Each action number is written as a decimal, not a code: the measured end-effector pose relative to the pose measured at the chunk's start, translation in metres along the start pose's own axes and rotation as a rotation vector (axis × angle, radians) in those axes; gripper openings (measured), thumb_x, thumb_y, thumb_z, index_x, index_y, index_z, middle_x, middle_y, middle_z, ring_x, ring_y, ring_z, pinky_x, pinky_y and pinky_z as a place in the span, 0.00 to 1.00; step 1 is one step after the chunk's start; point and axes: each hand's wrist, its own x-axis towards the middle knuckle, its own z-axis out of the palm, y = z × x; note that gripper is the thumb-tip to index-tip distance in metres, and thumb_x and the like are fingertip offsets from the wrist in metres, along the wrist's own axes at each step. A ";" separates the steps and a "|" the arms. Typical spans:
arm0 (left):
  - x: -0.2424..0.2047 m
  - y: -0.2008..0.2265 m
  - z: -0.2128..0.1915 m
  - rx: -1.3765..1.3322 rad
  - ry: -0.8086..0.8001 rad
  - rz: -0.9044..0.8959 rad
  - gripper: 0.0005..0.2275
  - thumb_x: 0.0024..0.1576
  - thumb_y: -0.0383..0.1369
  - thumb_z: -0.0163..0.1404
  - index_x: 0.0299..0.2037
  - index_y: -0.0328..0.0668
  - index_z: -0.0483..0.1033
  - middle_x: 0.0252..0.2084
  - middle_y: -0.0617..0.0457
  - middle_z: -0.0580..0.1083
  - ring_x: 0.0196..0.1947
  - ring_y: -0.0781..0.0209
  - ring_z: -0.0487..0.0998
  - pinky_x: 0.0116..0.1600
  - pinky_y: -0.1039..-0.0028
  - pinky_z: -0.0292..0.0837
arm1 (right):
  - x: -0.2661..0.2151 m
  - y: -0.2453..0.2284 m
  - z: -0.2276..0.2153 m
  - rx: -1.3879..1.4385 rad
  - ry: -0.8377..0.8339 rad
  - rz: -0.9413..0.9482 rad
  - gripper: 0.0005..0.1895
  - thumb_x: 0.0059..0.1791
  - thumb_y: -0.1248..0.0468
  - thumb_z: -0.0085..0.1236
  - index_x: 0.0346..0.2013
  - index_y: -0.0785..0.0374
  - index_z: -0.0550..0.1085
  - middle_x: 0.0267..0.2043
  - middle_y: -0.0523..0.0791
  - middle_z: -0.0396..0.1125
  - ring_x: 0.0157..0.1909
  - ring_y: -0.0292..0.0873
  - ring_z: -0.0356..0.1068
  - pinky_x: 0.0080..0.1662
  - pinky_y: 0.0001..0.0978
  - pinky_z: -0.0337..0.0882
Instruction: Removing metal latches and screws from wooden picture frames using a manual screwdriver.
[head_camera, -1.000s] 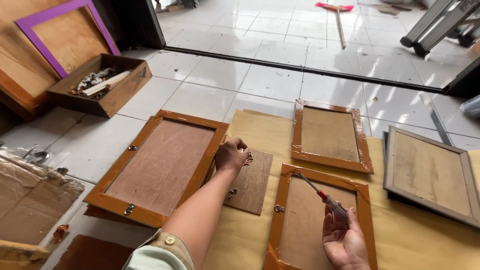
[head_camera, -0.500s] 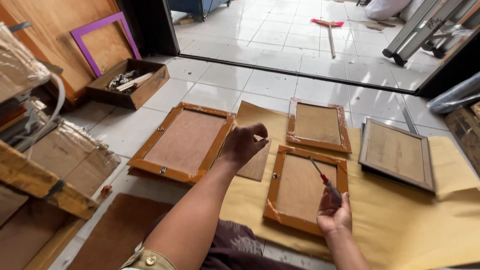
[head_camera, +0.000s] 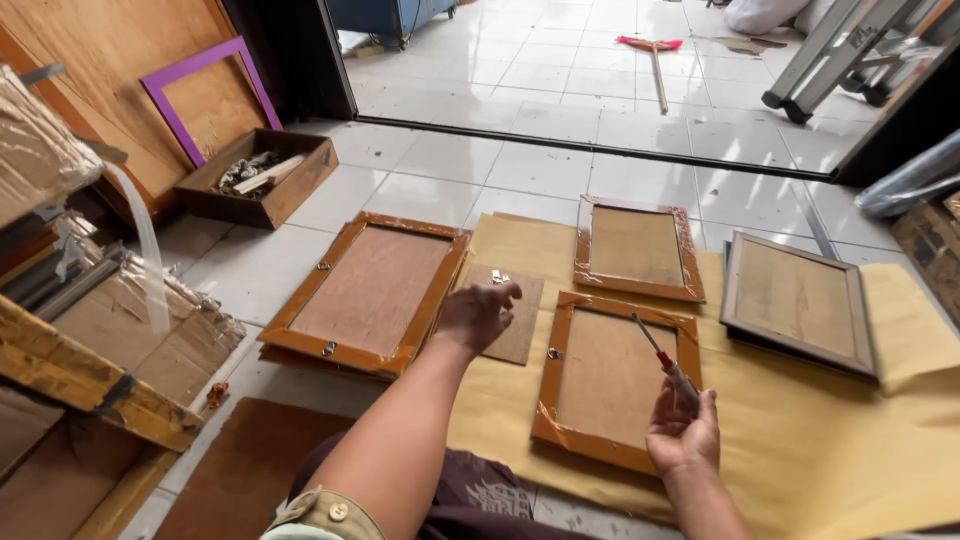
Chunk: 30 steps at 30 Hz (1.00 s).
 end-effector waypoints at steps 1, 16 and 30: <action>0.009 -0.008 0.010 0.005 -0.001 0.017 0.12 0.66 0.36 0.58 0.58 0.64 0.80 0.46 0.67 0.87 0.44 0.53 0.89 0.45 0.60 0.87 | 0.010 0.003 -0.001 -0.011 -0.013 -0.011 0.18 0.61 0.45 0.62 0.52 0.55 0.81 0.46 0.41 0.84 0.48 0.40 0.87 0.43 0.23 0.90; 0.050 -0.093 0.107 0.100 -0.249 -0.102 0.14 0.64 0.39 0.62 0.59 0.68 0.80 0.54 0.52 0.82 0.52 0.43 0.84 0.50 0.51 0.85 | 0.060 0.007 0.010 0.047 0.018 -0.005 0.18 0.62 0.43 0.62 0.49 0.53 0.81 0.49 0.41 0.85 0.53 0.41 0.88 0.42 0.19 0.90; 0.040 -0.032 0.045 -0.186 0.111 -0.082 0.08 0.70 0.40 0.55 0.45 0.48 0.85 0.44 0.53 0.86 0.47 0.50 0.86 0.48 0.55 0.85 | 0.024 -0.034 0.022 0.083 0.046 0.000 0.19 0.67 0.47 0.51 0.46 0.53 0.82 0.42 0.39 0.84 0.46 0.37 0.87 0.50 0.32 0.91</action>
